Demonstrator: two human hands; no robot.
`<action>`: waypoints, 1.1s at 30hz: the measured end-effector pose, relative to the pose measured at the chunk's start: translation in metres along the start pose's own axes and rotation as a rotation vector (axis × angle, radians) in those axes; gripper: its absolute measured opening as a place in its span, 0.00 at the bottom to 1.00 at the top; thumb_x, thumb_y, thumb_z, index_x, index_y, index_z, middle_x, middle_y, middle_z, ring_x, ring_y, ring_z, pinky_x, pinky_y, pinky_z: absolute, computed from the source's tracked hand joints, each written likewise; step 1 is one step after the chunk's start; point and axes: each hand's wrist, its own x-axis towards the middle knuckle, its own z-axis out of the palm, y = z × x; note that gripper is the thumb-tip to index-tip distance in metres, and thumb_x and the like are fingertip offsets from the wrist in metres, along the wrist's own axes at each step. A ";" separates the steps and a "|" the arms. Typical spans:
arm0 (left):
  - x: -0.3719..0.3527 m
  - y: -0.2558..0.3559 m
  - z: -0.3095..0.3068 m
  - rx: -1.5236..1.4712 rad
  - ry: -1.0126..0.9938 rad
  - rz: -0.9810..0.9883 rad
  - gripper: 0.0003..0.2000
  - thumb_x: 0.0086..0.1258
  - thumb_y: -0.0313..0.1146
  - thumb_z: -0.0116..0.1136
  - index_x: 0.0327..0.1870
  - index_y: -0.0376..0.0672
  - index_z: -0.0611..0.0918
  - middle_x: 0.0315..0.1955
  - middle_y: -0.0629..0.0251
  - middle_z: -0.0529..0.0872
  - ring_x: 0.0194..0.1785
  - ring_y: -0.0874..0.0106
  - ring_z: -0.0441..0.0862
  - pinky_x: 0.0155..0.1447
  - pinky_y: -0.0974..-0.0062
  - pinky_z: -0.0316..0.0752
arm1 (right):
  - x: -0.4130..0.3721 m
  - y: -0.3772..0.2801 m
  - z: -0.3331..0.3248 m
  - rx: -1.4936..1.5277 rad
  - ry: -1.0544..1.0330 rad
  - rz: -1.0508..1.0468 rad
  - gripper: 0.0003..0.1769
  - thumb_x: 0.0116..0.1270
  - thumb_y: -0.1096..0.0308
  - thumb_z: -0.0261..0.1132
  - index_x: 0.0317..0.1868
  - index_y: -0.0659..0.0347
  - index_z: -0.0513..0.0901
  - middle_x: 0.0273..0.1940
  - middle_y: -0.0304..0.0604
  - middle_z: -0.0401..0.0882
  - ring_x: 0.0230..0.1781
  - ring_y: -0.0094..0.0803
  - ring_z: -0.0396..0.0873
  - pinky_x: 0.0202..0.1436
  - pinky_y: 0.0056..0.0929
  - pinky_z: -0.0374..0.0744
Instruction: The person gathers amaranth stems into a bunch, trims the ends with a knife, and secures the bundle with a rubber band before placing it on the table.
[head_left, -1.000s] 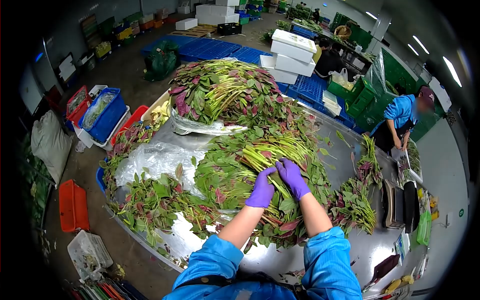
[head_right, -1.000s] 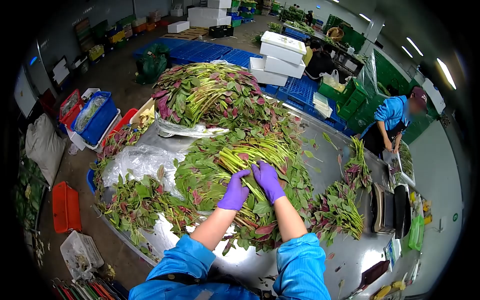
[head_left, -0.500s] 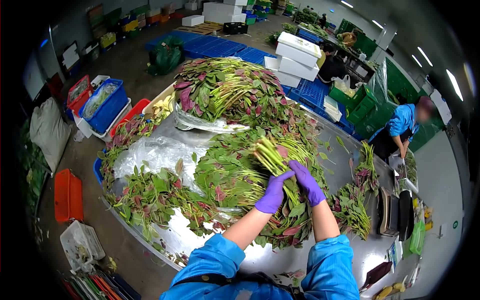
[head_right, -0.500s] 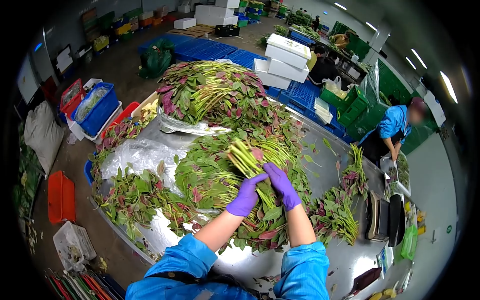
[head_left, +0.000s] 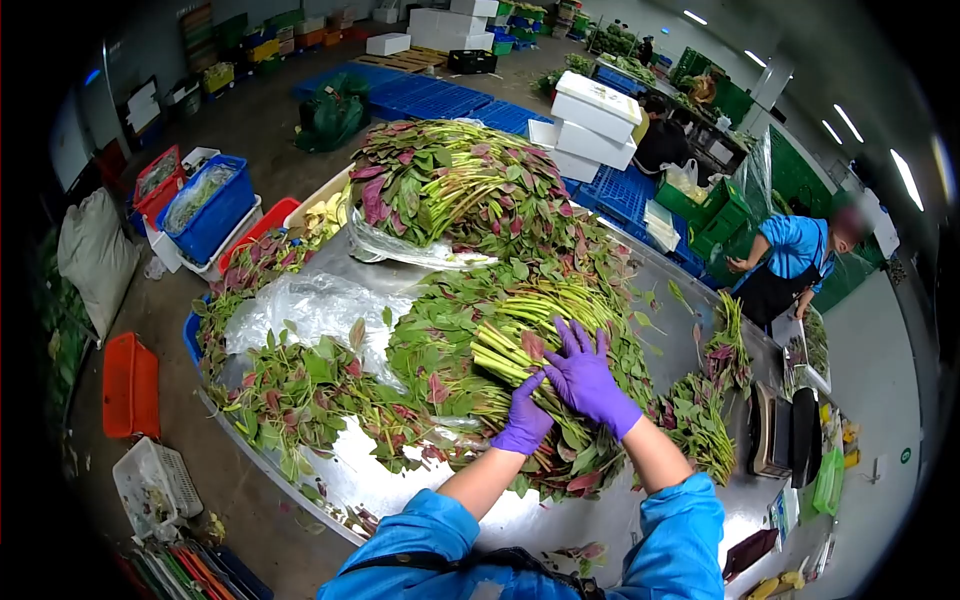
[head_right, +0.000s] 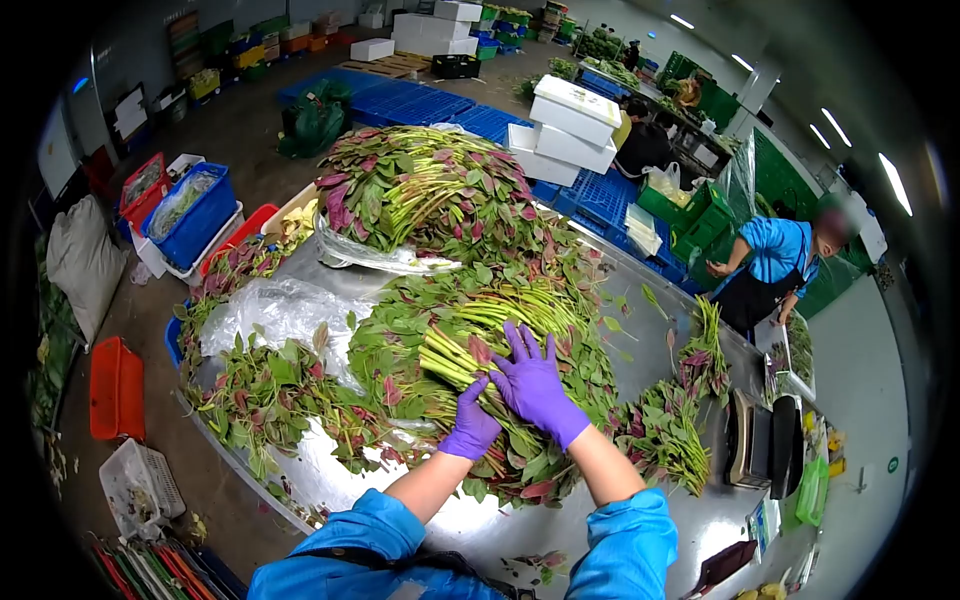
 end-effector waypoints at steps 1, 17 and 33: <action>-0.005 0.000 0.005 0.000 0.002 -0.002 0.22 0.59 0.32 0.54 0.57 0.46 0.69 0.52 0.62 0.75 0.56 0.63 0.71 0.63 0.59 0.62 | 0.003 0.009 0.002 0.001 -0.002 0.002 0.25 0.70 0.51 0.43 0.58 0.57 0.71 0.61 0.54 0.64 0.61 0.47 0.64 0.64 0.33 0.61; -0.162 0.022 0.007 0.056 -0.405 -0.092 0.38 0.50 0.40 0.58 0.64 0.35 0.60 0.48 0.57 0.73 0.55 0.62 0.70 0.69 0.48 0.50 | -0.027 0.071 0.090 0.979 -0.528 0.198 0.29 0.67 0.47 0.51 0.63 0.55 0.66 0.51 0.48 0.76 0.51 0.35 0.74 0.55 0.30 0.71; -0.189 -0.010 -0.011 1.006 -0.201 -0.394 0.15 0.56 0.24 0.60 0.46 0.36 0.77 0.38 0.64 0.82 0.40 0.71 0.80 0.45 0.73 0.76 | -0.105 -0.102 -0.089 1.450 -0.014 0.427 0.62 0.39 0.66 0.75 0.71 0.56 0.42 0.67 0.50 0.54 0.65 0.36 0.58 0.66 0.31 0.59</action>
